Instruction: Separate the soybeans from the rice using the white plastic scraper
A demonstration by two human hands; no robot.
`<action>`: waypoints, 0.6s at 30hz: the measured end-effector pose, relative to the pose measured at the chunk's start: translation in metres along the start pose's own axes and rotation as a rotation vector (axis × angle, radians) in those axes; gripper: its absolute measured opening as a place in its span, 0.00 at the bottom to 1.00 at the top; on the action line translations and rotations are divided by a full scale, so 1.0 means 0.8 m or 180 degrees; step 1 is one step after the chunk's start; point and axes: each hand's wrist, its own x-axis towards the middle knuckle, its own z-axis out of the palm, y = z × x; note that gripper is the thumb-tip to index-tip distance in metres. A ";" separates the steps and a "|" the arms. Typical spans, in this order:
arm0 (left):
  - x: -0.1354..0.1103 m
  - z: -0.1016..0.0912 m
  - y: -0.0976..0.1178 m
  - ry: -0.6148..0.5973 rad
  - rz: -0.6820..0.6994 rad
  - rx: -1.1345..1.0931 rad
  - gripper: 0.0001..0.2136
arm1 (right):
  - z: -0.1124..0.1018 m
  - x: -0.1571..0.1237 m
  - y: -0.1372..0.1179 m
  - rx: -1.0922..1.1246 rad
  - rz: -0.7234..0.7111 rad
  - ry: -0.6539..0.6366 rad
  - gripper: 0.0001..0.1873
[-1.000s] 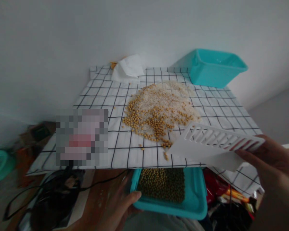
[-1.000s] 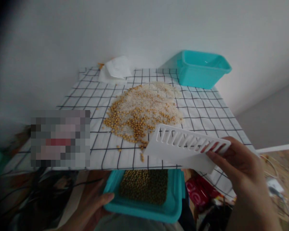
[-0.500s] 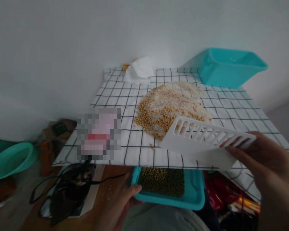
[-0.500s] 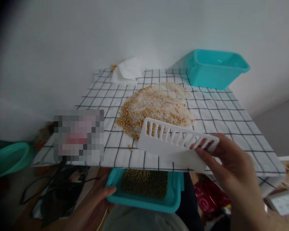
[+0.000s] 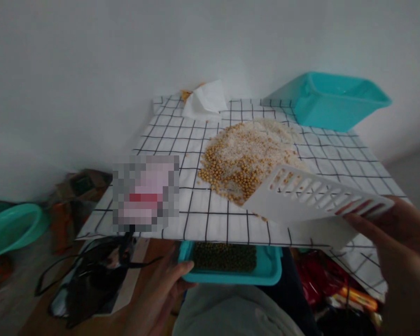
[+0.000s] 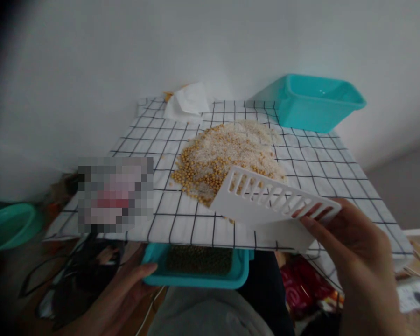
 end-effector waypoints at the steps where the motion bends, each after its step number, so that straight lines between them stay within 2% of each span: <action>1: 0.002 -0.001 -0.004 -0.0062 0.0026 -0.0010 0.17 | -0.005 0.001 0.001 0.0070 -0.0015 0.0163 0.14; 4: 0.010 -0.002 -0.020 -0.0222 0.0025 -0.0063 0.19 | -0.020 0.002 0.002 0.0097 0.0093 0.0320 0.15; 8: 0.017 0.006 -0.039 -0.0251 -0.0040 0.0001 0.20 | -0.035 0.011 0.013 -0.0020 0.0275 0.0204 0.14; 10: 0.016 0.014 -0.041 -0.0188 -0.0122 0.0124 0.23 | -0.037 0.019 0.023 0.0105 0.0043 0.0283 0.15; 13: 0.013 0.025 -0.038 -0.0198 -0.0282 0.0244 0.26 | -0.034 0.030 0.033 0.0126 -0.0052 0.0303 0.14; 18: 0.008 0.035 -0.034 -0.0195 -0.0389 0.0215 0.31 | -0.032 0.033 0.030 0.0227 -0.0103 0.0115 0.14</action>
